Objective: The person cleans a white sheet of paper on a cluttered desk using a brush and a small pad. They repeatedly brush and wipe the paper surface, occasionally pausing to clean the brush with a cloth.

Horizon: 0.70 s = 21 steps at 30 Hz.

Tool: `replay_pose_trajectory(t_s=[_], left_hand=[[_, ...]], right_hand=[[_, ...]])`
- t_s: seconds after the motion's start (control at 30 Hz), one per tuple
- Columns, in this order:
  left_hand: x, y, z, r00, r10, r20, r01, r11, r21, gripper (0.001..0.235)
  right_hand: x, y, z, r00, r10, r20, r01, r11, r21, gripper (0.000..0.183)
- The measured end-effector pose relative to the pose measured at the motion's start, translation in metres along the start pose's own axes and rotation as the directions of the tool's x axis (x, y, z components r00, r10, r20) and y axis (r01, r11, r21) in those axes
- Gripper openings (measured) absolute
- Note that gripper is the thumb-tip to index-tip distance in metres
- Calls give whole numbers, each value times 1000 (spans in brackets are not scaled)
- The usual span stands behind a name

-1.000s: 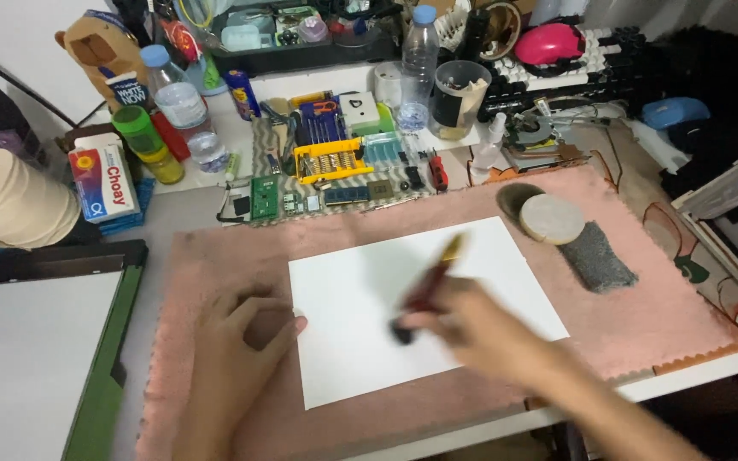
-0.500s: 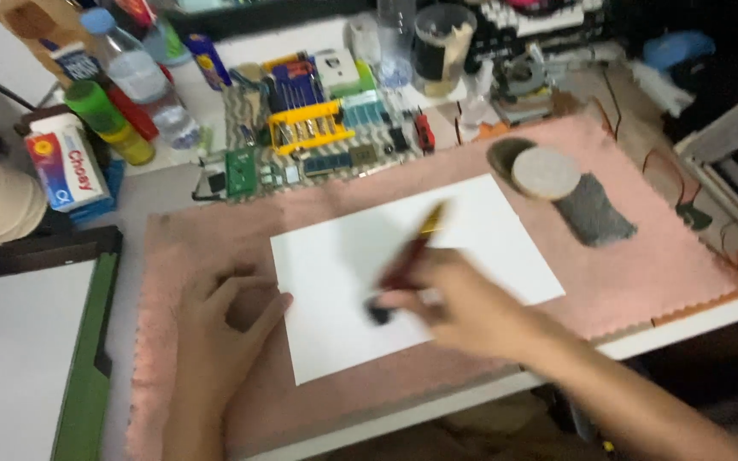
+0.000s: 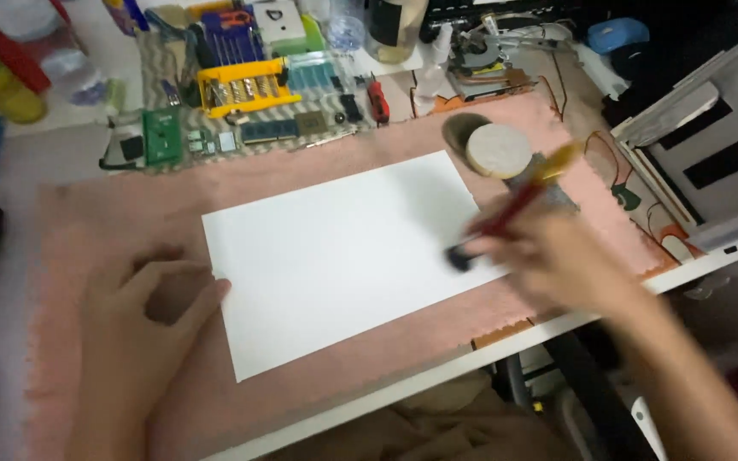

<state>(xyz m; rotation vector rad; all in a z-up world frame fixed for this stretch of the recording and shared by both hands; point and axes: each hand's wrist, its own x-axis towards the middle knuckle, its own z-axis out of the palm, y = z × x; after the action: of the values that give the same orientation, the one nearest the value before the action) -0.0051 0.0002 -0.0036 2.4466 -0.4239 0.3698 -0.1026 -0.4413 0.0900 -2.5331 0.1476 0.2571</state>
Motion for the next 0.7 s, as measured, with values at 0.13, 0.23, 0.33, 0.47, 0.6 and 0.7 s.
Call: replay_pose_trajectory(t_s=[0.13,0.23,0.33,0.47,0.6,0.7], left_hand=[[1,14,-4,989,-135,68,138,989,-43,32],[0,7,-2,1000,-14,-14,14,999,-36,25],[2,12,-10,1000,15,1,-15,998,-61,25],[3,15,-13,997,73,10,-72,994,-78,34],[0,8,-6,996,88,11,-89,996,29,48],[0,6,-3,995,101,-24,-102,995,-15,47]], right_hand=[[1,28,-21,984,-43,-172,25,994,-105,29],[15,-7,12,931,-302,-205,304,952,-24,23],[29,-77,64,847,-503,-175,527,837,145,23],[32,-155,116,661,-750,14,698,622,355,23],[31,-119,111,646,-763,25,717,618,322,16],[8,-53,47,885,-445,138,408,883,234,23]])
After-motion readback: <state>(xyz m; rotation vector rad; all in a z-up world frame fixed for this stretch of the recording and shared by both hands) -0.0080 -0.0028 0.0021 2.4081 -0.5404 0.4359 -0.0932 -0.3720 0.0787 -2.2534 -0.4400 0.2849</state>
